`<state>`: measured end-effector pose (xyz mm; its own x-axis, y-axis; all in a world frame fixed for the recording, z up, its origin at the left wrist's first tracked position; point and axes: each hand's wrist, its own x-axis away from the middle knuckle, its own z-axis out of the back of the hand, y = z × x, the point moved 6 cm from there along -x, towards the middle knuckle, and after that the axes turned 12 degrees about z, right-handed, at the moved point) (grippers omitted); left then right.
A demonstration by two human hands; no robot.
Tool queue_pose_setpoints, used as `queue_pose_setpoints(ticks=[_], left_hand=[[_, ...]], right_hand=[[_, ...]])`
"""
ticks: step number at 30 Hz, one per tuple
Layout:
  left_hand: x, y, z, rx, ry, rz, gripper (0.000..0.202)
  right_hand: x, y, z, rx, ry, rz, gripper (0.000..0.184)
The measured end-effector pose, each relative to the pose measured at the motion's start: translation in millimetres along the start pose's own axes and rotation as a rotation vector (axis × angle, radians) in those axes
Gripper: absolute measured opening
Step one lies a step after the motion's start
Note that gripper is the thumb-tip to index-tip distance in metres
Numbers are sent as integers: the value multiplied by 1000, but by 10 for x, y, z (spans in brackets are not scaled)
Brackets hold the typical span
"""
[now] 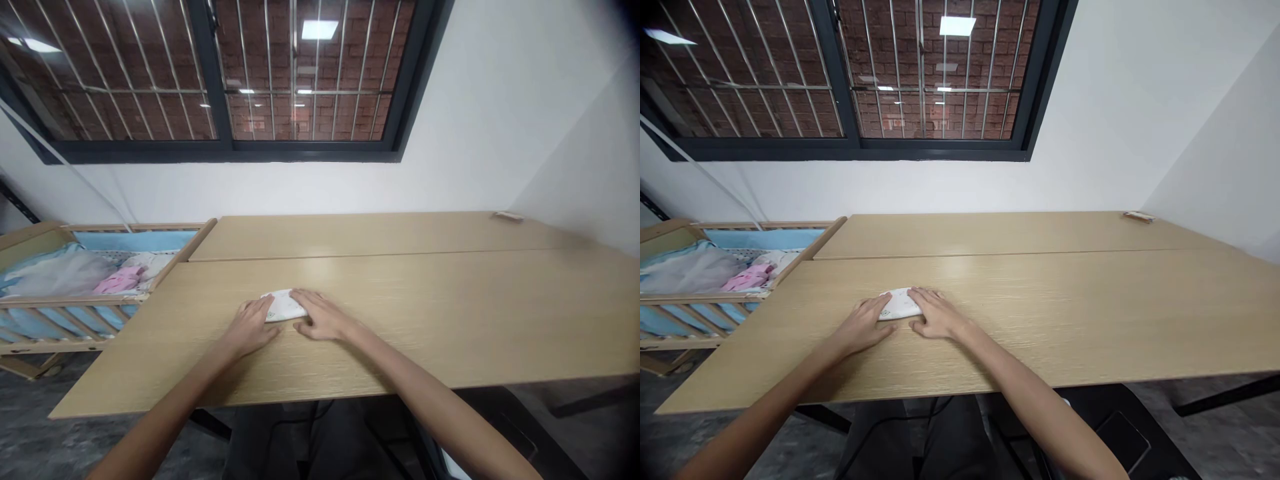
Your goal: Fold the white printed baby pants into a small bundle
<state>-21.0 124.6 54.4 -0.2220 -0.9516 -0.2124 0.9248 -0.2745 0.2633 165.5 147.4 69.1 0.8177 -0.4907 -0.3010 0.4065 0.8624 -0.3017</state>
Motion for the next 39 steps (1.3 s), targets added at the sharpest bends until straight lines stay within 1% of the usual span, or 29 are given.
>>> queue_pose_setpoints(ticks=[2,5,8,10,12,13,15,16,17,19,21,23,25,27,29,30,31,33,35,36,38,39], left_hand=[[-91,-28,37,35,10,27,49],[-196,-34,152,121,29,62,36],[-212,-10,341,220,89,121,28],[-156,5,466,354,128,184,26],[-65,20,531,567,127,252,31],[-16,30,534,670,115,283,37],[69,51,484,791,89,339,52],[100,56,438,804,80,366,57],[121,57,378,788,69,390,60],[135,49,237,697,43,438,59],[125,41,100,543,9,473,49],[108,41,0,355,-22,495,38],[99,55,-43,198,-39,503,35],[109,90,-22,77,-22,490,36],[148,162,59,-33,64,450,38],[182,217,106,-73,125,417,39],[226,288,144,-95,185,374,39],[333,462,164,-80,270,262,39],[444,636,104,-37,293,163,43],[490,712,52,-23,284,125,44],[552,822,-72,-10,235,80,44],[568,852,-131,-5,201,71,42]], right_hand=[[-41,103,7,-43,56,-24,70],[-132,226,77,-116,147,-67,57],[-253,304,235,-284,248,-113,41],[-329,340,389,-445,354,-147,39],[-395,369,517,-605,438,-184,42],[-424,384,549,-666,450,-213,45],[-474,420,536,-730,417,-288,50],[-492,442,499,-731,388,-323,52],[-504,471,448,-717,364,-355,53],[-517,545,312,-676,336,-400,55],[-522,639,156,-639,329,-419,54],[-527,738,18,-608,338,-420,52],[-533,821,-69,-563,349,-415,51],[-542,849,-85,-497,346,-402,50],[-556,774,-12,-402,339,-344,50],[-565,686,47,-345,328,-291,50],[-574,566,108,-290,304,-225,50],[-584,254,197,-211,208,-79,52],[-574,-91,217,-193,74,50,55],[-562,-257,205,-202,9,108,55],[-529,-535,144,-233,-110,209,56],[-509,-632,98,-248,-166,247,57]])
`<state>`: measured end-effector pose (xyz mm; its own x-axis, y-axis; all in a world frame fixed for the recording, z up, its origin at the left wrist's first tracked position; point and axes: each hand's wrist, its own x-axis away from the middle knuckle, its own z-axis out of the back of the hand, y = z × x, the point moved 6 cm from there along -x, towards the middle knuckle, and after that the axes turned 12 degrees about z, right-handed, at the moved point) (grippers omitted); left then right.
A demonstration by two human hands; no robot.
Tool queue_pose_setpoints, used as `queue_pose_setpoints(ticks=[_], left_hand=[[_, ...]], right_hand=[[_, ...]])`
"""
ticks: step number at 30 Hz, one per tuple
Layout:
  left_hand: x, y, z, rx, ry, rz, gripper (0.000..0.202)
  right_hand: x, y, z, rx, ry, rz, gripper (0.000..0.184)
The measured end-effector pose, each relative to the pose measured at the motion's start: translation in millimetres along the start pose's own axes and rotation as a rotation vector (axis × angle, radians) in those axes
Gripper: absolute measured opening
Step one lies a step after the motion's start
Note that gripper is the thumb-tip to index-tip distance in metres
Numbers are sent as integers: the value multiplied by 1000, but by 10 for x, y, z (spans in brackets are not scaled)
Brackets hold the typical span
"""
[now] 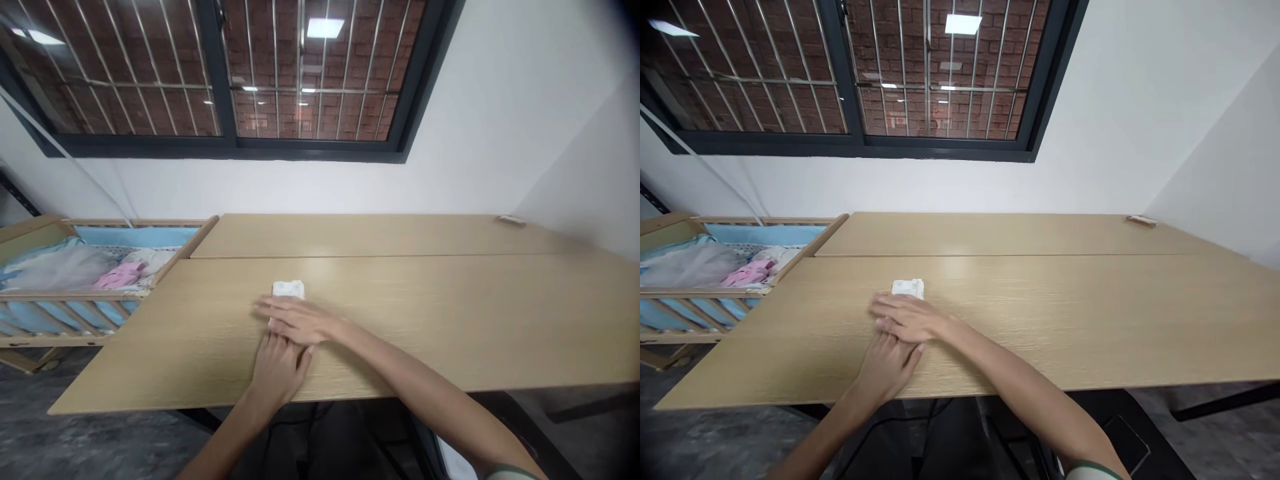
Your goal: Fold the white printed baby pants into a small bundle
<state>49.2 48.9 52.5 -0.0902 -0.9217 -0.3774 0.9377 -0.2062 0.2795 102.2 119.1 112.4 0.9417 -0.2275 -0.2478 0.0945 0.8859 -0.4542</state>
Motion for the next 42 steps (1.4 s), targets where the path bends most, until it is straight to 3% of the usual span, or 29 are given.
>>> queue_pose_setpoints(ticks=[2,5,15,24,27,30,32,36,39,42], left_hand=[[27,18,-69,10,-41,4,39],[22,9,-56,16,2,6,39],[18,-50,-80,51,57,34,56],[4,-29,-71,61,57,57,53],[-96,-209,12,184,23,100,46],[-238,-564,128,289,23,232,37],[-325,-796,162,222,20,352,34],[-484,-960,78,-2,-99,496,41],[-594,-840,1,-27,-197,466,42],[-609,-728,25,8,-239,425,33]], right_hand=[[6,-58,-125,-35,-98,21,61],[74,87,-219,-94,-170,-36,63],[179,937,-24,-33,-10,-133,55],[164,1301,-19,19,42,-199,69],[253,1372,43,-56,248,-315,72],[405,1444,166,-168,588,-433,63],[463,1463,196,-219,722,-458,57],[427,1416,124,-253,728,-443,44],[384,1325,56,-249,686,-438,36],[414,1184,48,-159,730,-502,33]])
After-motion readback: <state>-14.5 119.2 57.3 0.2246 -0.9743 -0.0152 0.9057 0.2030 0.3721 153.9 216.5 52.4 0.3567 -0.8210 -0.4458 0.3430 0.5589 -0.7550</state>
